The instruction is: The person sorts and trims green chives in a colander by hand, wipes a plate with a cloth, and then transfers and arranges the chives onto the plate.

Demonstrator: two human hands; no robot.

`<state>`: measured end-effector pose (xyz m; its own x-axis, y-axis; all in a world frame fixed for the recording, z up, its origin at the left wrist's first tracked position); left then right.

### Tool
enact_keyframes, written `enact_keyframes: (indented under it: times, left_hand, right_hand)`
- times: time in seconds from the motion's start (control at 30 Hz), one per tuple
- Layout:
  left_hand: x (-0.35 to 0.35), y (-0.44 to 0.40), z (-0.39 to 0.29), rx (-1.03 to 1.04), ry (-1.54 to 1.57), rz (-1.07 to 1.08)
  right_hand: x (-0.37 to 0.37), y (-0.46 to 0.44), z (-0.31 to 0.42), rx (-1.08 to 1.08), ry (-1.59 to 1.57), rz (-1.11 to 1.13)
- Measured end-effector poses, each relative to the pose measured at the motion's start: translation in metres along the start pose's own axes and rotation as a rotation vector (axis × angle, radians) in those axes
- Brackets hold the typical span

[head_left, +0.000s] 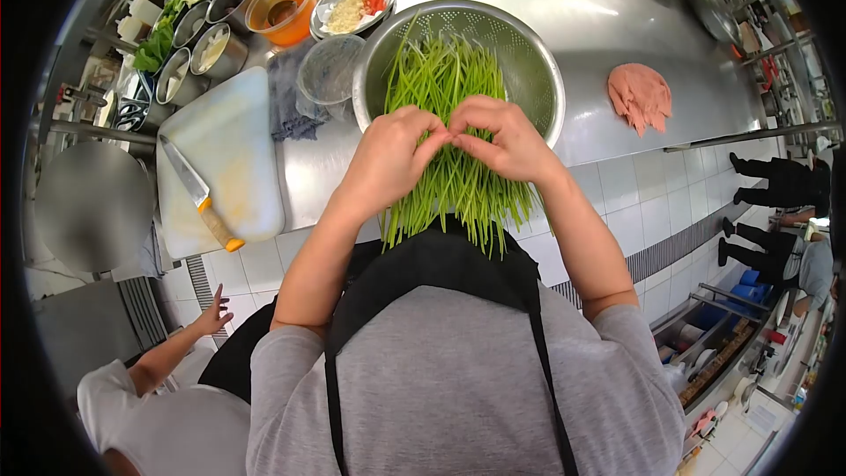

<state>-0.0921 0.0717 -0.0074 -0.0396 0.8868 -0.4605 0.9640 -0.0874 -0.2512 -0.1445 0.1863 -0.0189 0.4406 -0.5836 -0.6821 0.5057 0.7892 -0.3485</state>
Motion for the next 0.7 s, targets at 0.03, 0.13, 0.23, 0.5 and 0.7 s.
enact_keyframes:
  times: [0.03, 0.13, 0.23, 0.5, 0.7]
  left_hand:
    - [0.001, 0.0, 0.005, -0.028, 0.048, -0.004]
    - [0.005, 0.0, 0.02, -0.12, 0.284, -0.015]
    - [0.01, 0.007, 0.035, -0.546, 1.129, -0.038]
    - [0.013, 0.007, 0.029, -0.549, 1.603, 0.128]
    - [0.036, -0.007, 0.021, -0.597, 1.479, 0.227]
  right_hand:
    - [0.001, 0.0, -0.001, 0.005, -0.001, -0.001]
    - [0.0, 0.004, -0.004, 0.066, -0.076, -0.005]
    - [-0.021, 0.016, 0.016, 0.032, 0.409, -0.199]
    - [-0.025, 0.098, 0.051, 0.319, 0.541, -0.08]
    - [-0.016, 0.127, 0.047, 0.513, 0.521, -0.147]
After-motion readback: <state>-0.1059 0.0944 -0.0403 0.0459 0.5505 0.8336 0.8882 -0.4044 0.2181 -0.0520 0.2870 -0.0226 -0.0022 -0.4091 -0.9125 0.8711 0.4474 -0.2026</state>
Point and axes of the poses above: each hand's wrist, its own y-axis away from the middle knuckle, its own x-axis out of the palm, z = x × y, the point moved 7 cm from there along -y, towards the middle knuckle, and after that the axes turned 14 degrees about y, right-handed, at the moved point
